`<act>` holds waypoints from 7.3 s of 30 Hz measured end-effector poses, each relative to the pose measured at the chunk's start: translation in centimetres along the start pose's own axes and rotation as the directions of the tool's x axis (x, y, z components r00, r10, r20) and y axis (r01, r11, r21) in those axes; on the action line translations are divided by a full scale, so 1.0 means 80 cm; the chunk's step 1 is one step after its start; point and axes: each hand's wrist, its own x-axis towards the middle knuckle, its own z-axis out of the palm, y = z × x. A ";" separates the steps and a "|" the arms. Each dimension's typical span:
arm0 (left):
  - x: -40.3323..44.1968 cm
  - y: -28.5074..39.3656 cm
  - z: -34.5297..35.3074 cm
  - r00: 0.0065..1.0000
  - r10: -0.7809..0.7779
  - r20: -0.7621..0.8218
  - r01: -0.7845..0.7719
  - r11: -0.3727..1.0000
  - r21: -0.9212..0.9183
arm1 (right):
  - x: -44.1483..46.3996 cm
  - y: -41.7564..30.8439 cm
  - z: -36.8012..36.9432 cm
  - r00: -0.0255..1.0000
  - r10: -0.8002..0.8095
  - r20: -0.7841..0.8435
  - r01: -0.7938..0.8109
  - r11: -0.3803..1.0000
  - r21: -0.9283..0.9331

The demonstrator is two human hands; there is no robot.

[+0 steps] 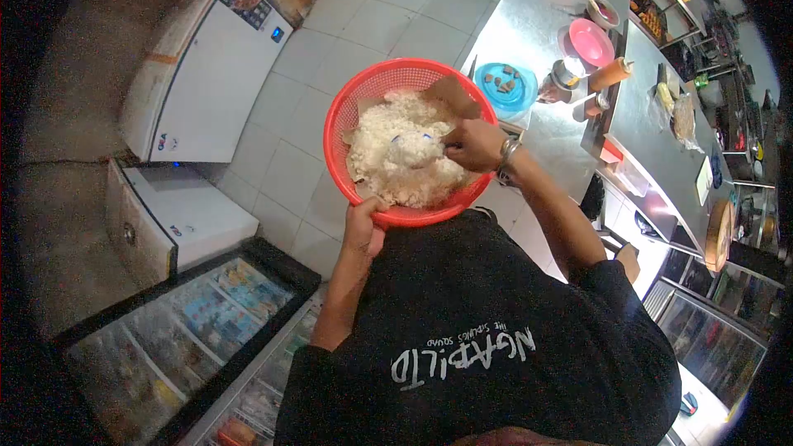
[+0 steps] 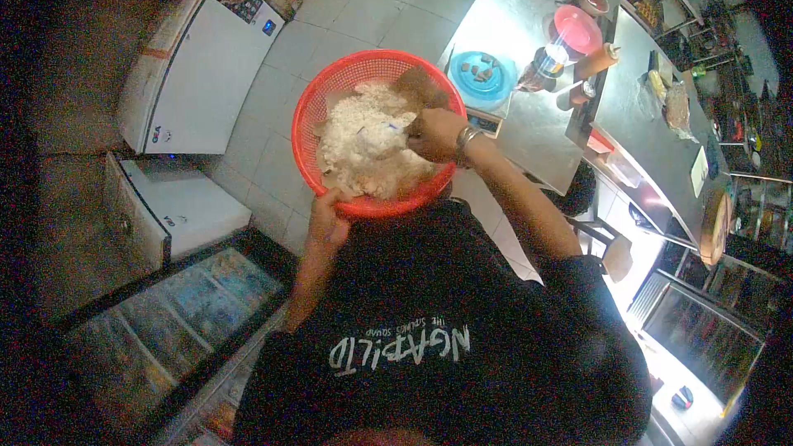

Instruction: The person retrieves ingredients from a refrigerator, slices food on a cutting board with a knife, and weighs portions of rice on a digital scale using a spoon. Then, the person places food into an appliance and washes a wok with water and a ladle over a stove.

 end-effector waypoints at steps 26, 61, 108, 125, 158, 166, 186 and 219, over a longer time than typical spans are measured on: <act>0.080 -0.015 0.103 0.989 -0.087 0.121 0.088 0.996 0.004 | -0.029 0.290 -0.136 0.903 -0.096 -0.419 0.117 0.993 0.025; 0.007 -0.030 -0.020 0.983 -0.069 -0.170 0.086 0.991 0.099 | 0.042 0.033 0.071 0.962 0.167 -0.217 -0.195 0.974 -0.113; 0.007 -0.044 0.041 0.999 0.049 0.017 -0.051 0.995 0.092 | -0.012 0.064 0.020 0.993 -0.092 0.080 0.083 0.991 0.107; 0.029 -0.005 0.096 0.991 -0.110 0.082 0.107 0.993 0.044 | -0.067 0.089 -0.105 0.984 0.057 -0.169 -0.049 0.998 0.049; 0.015 -0.050 0.032 0.981 -0.002 -0.192 -0.021 0.993 -0.118 | -0.006 0.336 -0.055 0.714 0.348 -0.608 -0.456 0.890 -0.026; 0.017 -0.053 0.032 0.975 -0.049 -0.216 0.019 0.991 -0.136 | -0.003 0.358 -0.061 0.712 0.302 -0.633 -0.446 0.892 -0.075; -0.001 -0.073 -0.025 0.976 0.035 -0.216 -0.005 0.990 0.138 | 0.052 0.023 0.083 0.999 -0.011 0.038 0.015 0.996 -0.087; 0.003 -0.059 0.021 0.996 -0.060 -0.059 0.055 0.996 -0.074 | -0.039 0.126 -0.047 0.983 0.080 -0.165 0.013 0.869 0.494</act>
